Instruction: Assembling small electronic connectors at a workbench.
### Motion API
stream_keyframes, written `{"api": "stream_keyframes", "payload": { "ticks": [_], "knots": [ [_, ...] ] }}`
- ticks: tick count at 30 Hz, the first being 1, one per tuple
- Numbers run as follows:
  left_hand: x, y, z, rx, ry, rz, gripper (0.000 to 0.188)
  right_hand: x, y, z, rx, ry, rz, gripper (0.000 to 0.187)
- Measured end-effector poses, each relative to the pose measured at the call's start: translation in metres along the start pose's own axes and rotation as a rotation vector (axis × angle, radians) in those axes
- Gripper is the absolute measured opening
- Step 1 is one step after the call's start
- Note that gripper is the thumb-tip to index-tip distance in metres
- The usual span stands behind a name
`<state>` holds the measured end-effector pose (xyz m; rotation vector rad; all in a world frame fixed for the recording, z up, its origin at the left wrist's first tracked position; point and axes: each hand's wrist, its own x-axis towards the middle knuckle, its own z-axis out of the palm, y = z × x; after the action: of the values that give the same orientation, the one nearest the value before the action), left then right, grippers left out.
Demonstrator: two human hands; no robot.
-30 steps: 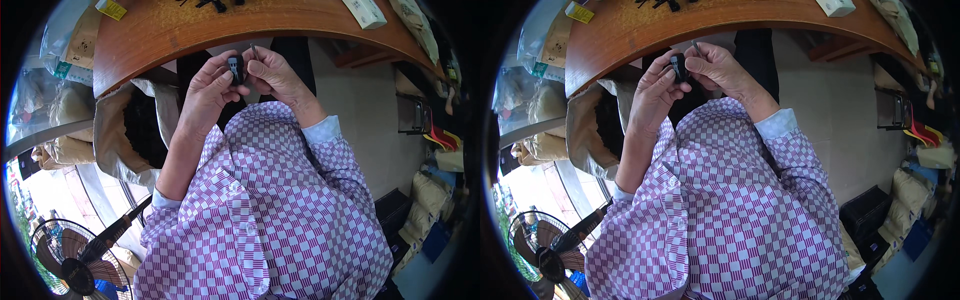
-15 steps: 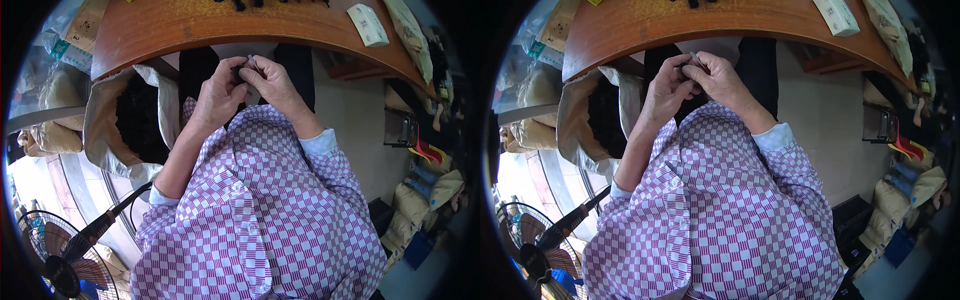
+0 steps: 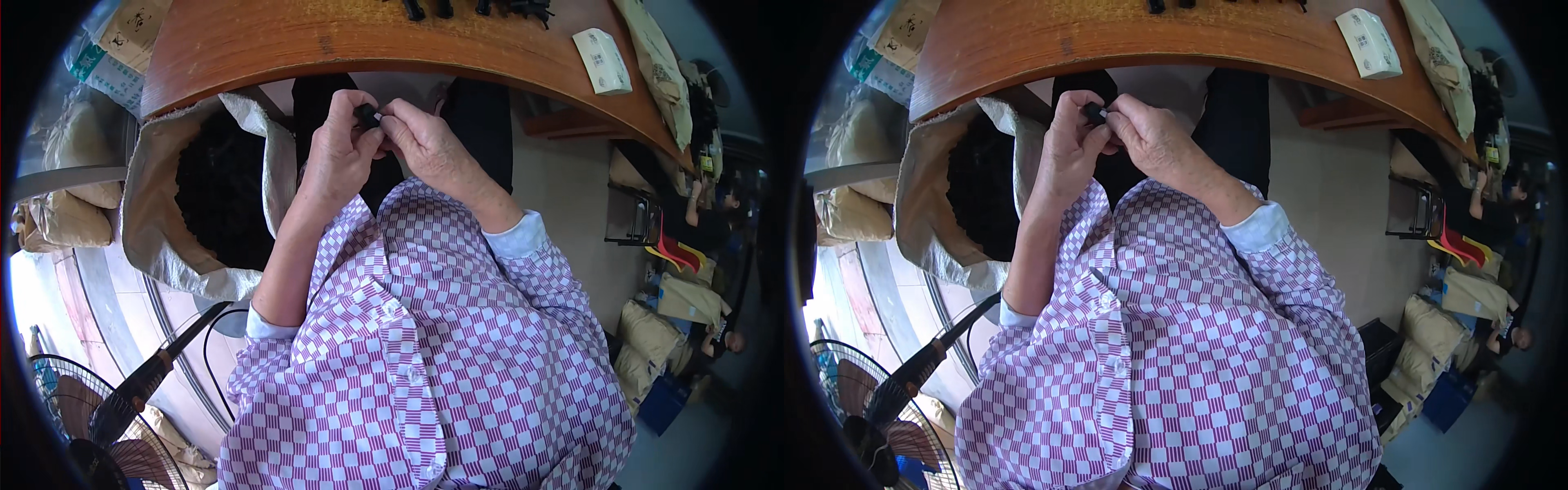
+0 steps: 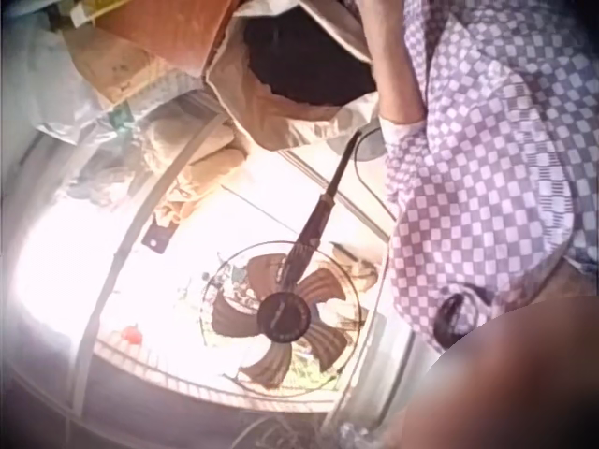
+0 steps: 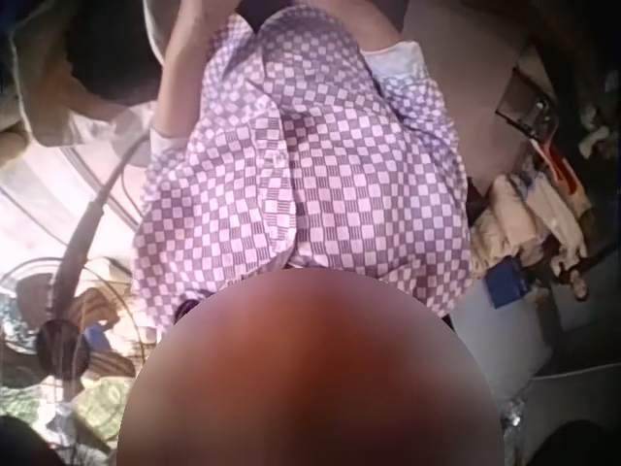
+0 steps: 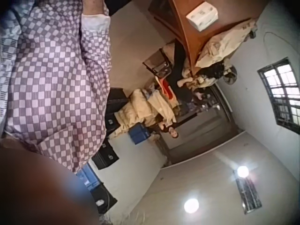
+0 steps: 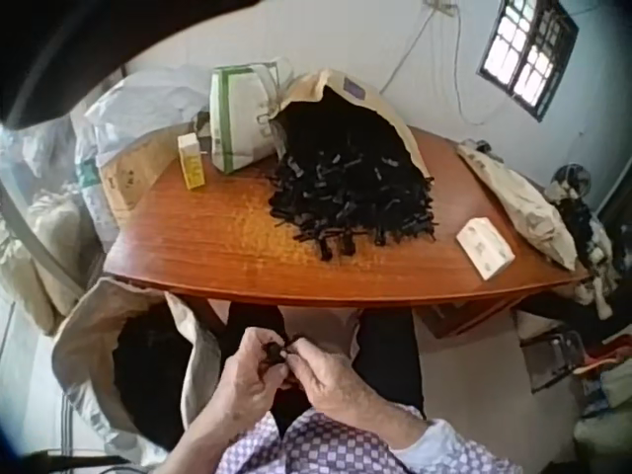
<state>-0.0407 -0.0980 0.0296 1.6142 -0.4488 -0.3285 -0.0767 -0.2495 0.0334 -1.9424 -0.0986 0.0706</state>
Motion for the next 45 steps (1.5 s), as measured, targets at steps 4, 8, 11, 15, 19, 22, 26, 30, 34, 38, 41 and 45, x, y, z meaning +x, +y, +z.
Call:
{"api": "stream_keyframes", "payload": {
  "ticks": [4, 8, 11, 15, 19, 22, 26, 30, 34, 38, 41, 45],
  "knots": [
    [-0.001, 0.002, -0.002, 0.215, 0.182, 0.035, 0.030, 0.013, -0.011, 0.014, -0.084, 0.093, -0.080, 0.013],
    [-0.002, 0.001, -0.015, 0.263, 0.261, 0.039, 0.030, 0.026, -0.008, 0.027, -0.069, 0.076, -0.111, 0.017],
    [-0.007, 0.001, -0.027, 0.220, 0.416, 0.061, 0.031, 0.048, -0.005, 0.007, -0.039, -0.033, -0.179, 0.025],
    [-0.019, -0.013, -0.093, 0.259, 0.639, -0.079, 0.033, 0.092, 0.013, -0.063, -0.712, 0.405, -0.160, 0.046],
    [-0.033, -0.035, -0.139, 0.498, 0.622, -0.215, 0.038, 0.114, 0.038, -0.093, -1.037, 0.407, 0.009, 0.043],
    [-0.041, -0.035, -0.142, 0.724, 0.571, -0.310, 0.046, 0.117, 0.050, -0.096, -1.039, 0.457, -0.063, 0.035],
    [-0.036, -0.030, -0.132, 0.944, 0.588, -0.119, 0.049, 0.119, 0.062, -0.119, -0.718, 0.470, -0.251, 0.025],
    [-0.020, -0.008, -0.099, 0.195, 0.477, -0.113, 0.034, 0.099, 0.027, -0.127, 0.036, 0.118, 0.204, 0.023],
    [0.011, 0.027, -0.044, -0.317, 0.059, -0.244, 0.045, 0.072, 0.032, -0.112, -0.100, 0.158, -0.158, 0.022],
    [0.034, 0.021, -0.014, -0.590, -0.152, -0.286, 0.046, 0.030, 0.010, -0.080, -0.204, 0.124, -0.272, 0.023],
    [0.036, 0.007, -0.005, -0.829, -0.363, -0.324, 0.047, 0.008, 0.004, -0.070, -0.410, 0.115, -0.475, 0.031],
    [0.026, -0.003, 0.000, -0.967, -0.485, -0.382, 0.043, -0.011, -0.001, -0.067, -0.394, 0.017, -0.526, 0.041]
  ]
}}
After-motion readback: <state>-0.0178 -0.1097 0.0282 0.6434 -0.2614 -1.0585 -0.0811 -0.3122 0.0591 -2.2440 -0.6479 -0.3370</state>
